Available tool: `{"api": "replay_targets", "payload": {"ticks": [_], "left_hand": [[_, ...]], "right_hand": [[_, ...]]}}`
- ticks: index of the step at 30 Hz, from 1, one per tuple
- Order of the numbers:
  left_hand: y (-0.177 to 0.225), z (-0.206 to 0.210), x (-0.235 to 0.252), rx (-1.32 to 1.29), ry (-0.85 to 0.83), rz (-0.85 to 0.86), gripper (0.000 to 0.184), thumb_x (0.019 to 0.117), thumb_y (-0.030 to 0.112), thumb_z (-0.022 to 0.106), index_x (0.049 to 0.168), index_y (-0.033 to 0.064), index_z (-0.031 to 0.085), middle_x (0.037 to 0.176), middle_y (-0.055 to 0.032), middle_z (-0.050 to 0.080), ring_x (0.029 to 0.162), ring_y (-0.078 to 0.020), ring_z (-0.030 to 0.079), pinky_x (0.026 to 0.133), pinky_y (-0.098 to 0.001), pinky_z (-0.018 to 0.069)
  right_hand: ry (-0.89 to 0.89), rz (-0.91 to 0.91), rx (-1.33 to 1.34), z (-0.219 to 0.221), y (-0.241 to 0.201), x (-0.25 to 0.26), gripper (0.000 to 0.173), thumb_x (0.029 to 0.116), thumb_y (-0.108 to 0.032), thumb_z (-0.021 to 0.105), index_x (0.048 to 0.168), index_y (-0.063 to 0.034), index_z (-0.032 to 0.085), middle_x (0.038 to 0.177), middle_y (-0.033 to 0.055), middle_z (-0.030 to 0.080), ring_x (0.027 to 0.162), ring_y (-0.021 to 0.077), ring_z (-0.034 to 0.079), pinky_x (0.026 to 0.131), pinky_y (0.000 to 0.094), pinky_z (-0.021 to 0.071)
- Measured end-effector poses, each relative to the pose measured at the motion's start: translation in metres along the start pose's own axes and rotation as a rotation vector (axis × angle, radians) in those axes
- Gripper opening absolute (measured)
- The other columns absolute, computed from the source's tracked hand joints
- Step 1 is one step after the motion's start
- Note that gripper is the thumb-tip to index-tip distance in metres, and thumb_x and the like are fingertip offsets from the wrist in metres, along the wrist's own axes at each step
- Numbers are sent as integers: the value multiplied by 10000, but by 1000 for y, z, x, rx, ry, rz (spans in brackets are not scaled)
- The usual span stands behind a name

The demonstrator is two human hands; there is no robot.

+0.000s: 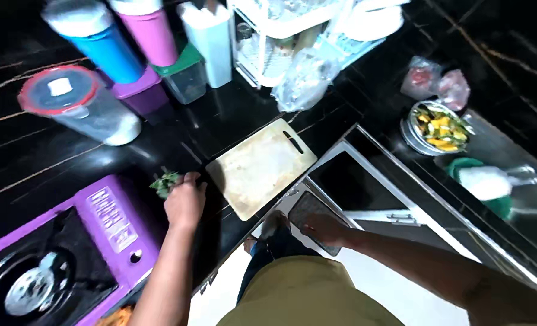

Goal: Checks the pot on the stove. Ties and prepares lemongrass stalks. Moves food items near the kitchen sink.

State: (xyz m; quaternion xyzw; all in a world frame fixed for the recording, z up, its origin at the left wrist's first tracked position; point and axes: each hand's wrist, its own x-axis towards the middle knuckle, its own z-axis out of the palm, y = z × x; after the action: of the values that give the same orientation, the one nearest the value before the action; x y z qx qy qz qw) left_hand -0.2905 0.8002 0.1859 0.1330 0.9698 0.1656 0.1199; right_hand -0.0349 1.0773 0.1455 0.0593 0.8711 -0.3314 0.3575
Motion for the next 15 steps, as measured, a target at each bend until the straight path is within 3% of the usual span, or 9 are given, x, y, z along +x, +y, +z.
{"api": "replay_targets", "payload": {"ticks": [3,6,8,11,13,14,15], "left_hand": [[23,19,-12,-25,62,280,279,1032,200,585,1232,44,700,1217,-262,678,1144,-493,642,911,-695,506],[35,42,-40,13,-15,536,390,1069,328,522,1103,4,736,980,-276,720,931,-503,704,779,-697,539],[40,51,-62,41,-157,638,515,1071,412,477,1000,-19,751,890,-266,723,844,-493,716,718,-692,545],[51,60,-85,-19,-380,735,409,1060,330,520,1040,1,764,1041,-221,739,976,-429,719,831,-655,557],[65,67,-94,-112,-432,774,286,1036,207,579,1072,-9,763,1119,-206,734,1061,-401,706,918,-607,554],[75,74,-97,-159,-425,788,254,1021,168,589,1062,-12,764,1112,-195,740,1063,-382,710,934,-578,558],[86,82,-99,-204,-405,789,239,1010,146,587,1043,-9,765,1089,-181,746,1049,-355,717,936,-547,566]], "right_hand": [[-160,219,-70,36,52,-27,436,1075,-348,495,1199,38,655,1244,279,628,1178,459,605,952,671,468],[-239,392,-64,70,99,-44,474,1053,-383,538,1245,35,655,1300,298,612,1224,498,578,951,723,449],[-81,491,86,89,128,-52,459,1064,-365,519,1239,35,661,1300,293,622,1254,485,567,995,708,430],[378,623,549,138,175,-58,415,1096,-256,456,1279,72,632,1307,281,632,1254,401,597,1102,564,421],[515,817,919,181,201,-58,417,1097,-291,471,1280,50,626,1180,243,673,1013,333,684,925,492,535],[453,898,1049,200,214,-61,430,1087,-328,492,1284,35,612,1123,223,667,910,308,670,830,477,545],[324,931,1098,215,227,-69,453,1078,-358,510,1287,33,601,1121,221,660,902,312,663,816,487,542]]}}
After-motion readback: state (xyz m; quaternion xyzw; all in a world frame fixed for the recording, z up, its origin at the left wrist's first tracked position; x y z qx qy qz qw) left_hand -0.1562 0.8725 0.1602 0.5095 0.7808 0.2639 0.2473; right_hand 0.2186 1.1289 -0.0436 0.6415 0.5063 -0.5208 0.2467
